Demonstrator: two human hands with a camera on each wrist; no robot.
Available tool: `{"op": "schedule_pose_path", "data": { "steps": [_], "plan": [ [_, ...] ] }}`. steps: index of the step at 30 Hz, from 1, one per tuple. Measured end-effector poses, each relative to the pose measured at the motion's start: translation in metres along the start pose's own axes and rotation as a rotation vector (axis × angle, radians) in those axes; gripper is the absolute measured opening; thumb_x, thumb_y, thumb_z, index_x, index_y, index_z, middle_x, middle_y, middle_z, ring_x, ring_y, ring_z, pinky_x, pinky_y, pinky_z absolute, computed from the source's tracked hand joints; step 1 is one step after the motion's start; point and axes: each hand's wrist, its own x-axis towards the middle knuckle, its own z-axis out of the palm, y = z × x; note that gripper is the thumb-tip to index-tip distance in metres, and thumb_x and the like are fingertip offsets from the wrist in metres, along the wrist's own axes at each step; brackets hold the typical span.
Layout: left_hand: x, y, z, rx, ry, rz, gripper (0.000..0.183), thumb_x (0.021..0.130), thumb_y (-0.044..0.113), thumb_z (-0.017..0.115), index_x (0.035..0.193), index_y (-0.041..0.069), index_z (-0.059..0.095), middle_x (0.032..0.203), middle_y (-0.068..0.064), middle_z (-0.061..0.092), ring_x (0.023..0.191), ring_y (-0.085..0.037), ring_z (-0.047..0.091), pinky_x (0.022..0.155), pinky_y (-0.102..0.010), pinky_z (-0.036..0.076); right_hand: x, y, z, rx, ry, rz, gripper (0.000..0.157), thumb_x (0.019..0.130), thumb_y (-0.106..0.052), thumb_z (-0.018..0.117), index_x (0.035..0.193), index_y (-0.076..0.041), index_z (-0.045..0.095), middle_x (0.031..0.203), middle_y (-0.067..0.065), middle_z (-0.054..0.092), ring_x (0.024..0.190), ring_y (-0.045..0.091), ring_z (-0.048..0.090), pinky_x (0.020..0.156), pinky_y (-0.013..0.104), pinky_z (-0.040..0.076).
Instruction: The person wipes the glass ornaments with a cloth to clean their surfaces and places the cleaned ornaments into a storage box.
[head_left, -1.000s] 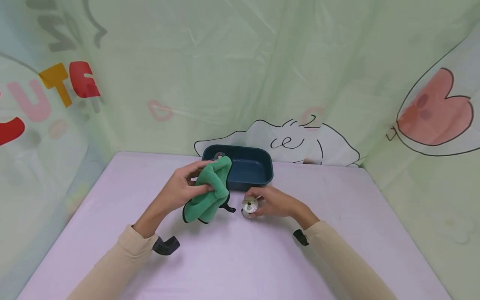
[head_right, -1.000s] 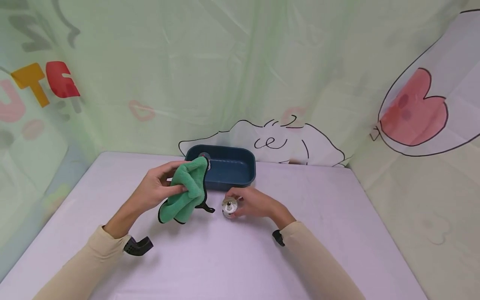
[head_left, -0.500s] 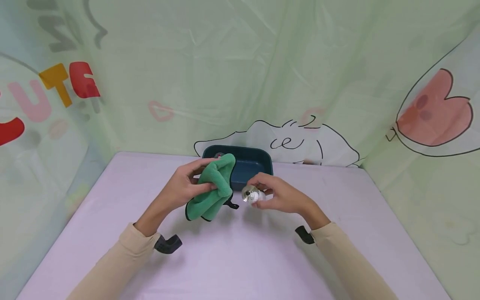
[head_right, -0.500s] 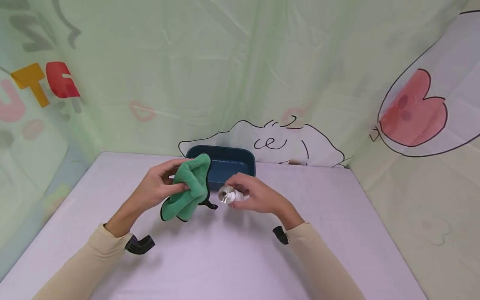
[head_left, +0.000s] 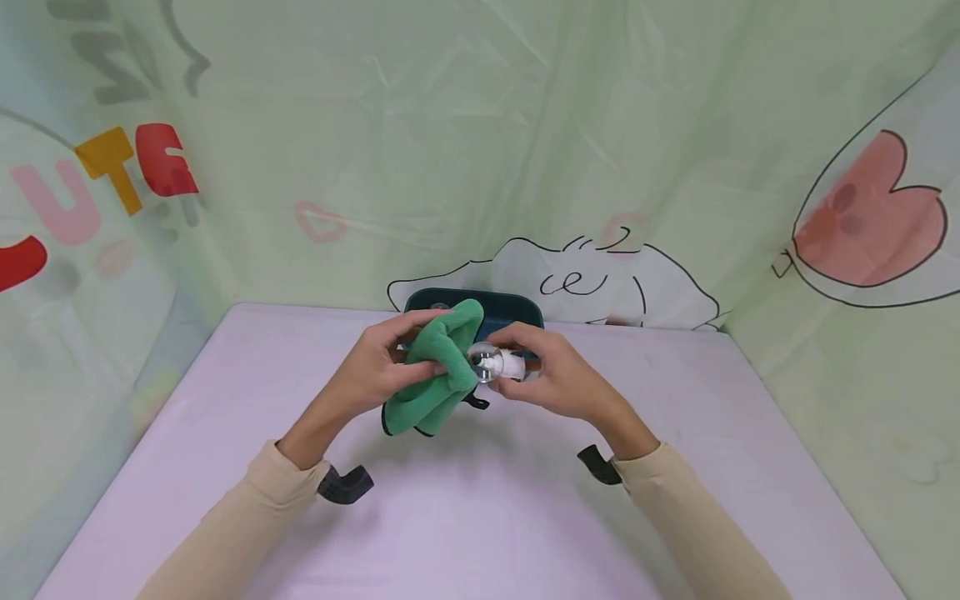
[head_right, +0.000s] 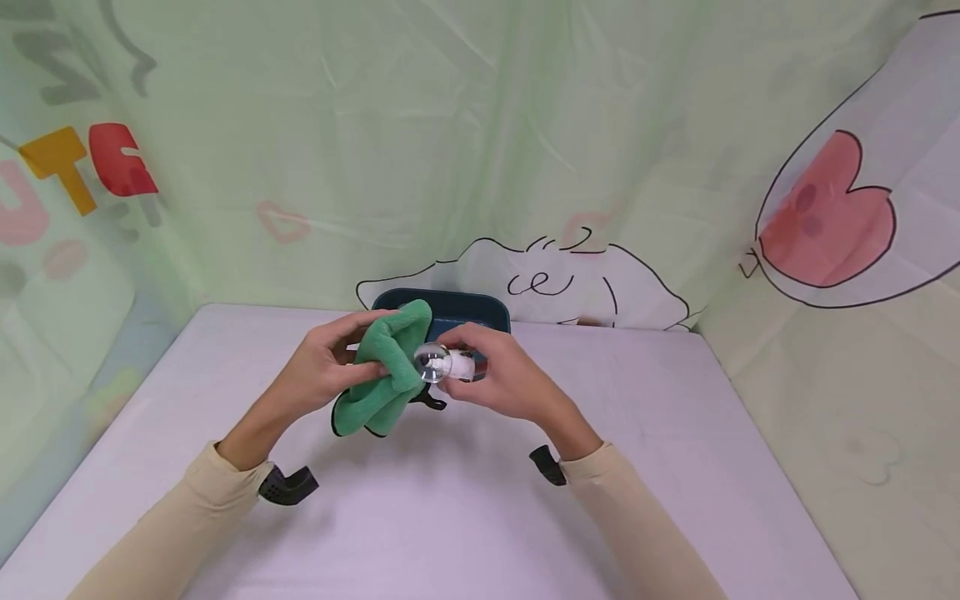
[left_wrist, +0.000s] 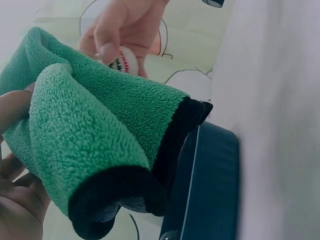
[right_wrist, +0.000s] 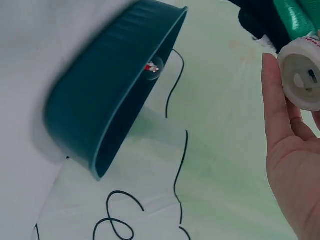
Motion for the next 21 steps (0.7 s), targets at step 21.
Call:
{"op": "schedule_pose_path", "data": {
  "steps": [21],
  "plan": [
    [0.004,0.008,0.014,-0.018,0.007,0.059,0.066,0.088,0.005,0.079,0.148,0.018,0.053,0.141,-0.001,0.057,0.120,-0.021,0.060,0.096,-0.039,0.057,0.016,-0.023,0.003,-0.133,0.211,-0.153,0.032,0.085,-0.004,0.080,0.114,-0.012,0.068,0.116,0.001,0.064,0.100,0.015,0.061,0.079,0.034,0.061]
  ]
}}
